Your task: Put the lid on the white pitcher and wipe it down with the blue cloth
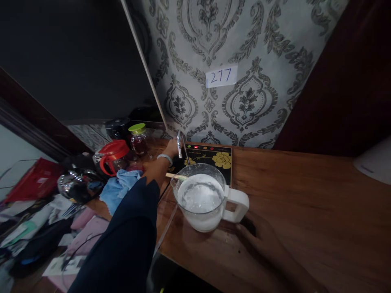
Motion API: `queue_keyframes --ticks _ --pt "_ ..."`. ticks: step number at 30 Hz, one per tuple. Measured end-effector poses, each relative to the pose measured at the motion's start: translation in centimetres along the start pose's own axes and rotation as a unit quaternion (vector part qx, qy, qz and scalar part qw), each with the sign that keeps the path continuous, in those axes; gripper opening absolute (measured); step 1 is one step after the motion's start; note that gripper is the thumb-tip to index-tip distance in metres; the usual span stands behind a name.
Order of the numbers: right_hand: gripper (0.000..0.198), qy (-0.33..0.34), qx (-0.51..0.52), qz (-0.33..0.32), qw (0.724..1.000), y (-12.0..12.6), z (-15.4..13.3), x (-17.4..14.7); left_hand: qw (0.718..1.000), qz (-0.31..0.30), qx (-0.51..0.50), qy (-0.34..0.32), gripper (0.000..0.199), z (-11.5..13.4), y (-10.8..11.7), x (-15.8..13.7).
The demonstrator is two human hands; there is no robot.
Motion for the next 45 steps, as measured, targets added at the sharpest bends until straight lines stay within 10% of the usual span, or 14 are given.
queue_keyframes --ticks 9,17,24,34,45 --pt "0.046 0.000 0.005 -0.005 1.000 0.6 -0.8 0.0 0.999 -0.004 0.015 0.048 0.044 -0.8 2.8 -5.9" --pt "0.052 -0.006 -0.007 -0.023 1.000 0.5 0.5 0.2 0.990 0.091 -0.083 0.068 0.036 -3.0 4.3 -20.1" --pt "0.050 0.009 0.023 -0.006 1.000 0.5 1.0 0.3 0.979 0.124 -0.024 0.162 0.035 -4.7 0.7 -30.3" --pt "0.041 0.017 0.071 0.066 0.995 0.9 1.3 0.2 0.967 0.081 0.038 0.240 0.053 -5.3 -3.8 -30.0" --pt "0.035 0.038 0.085 0.076 0.993 1.0 0.9 0.4 0.966 0.100 0.024 0.236 0.044 -5.7 -3.8 -29.5"
Point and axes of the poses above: each hand's wrist, its own x-axis towards the middle knuckle, its own y-axis out of the back of the hand, z = x × y, the point moved 4 cm from there along x, towards the middle knuckle, and after that the axes turned 11 degrees about -z, right-handed, at the moved point
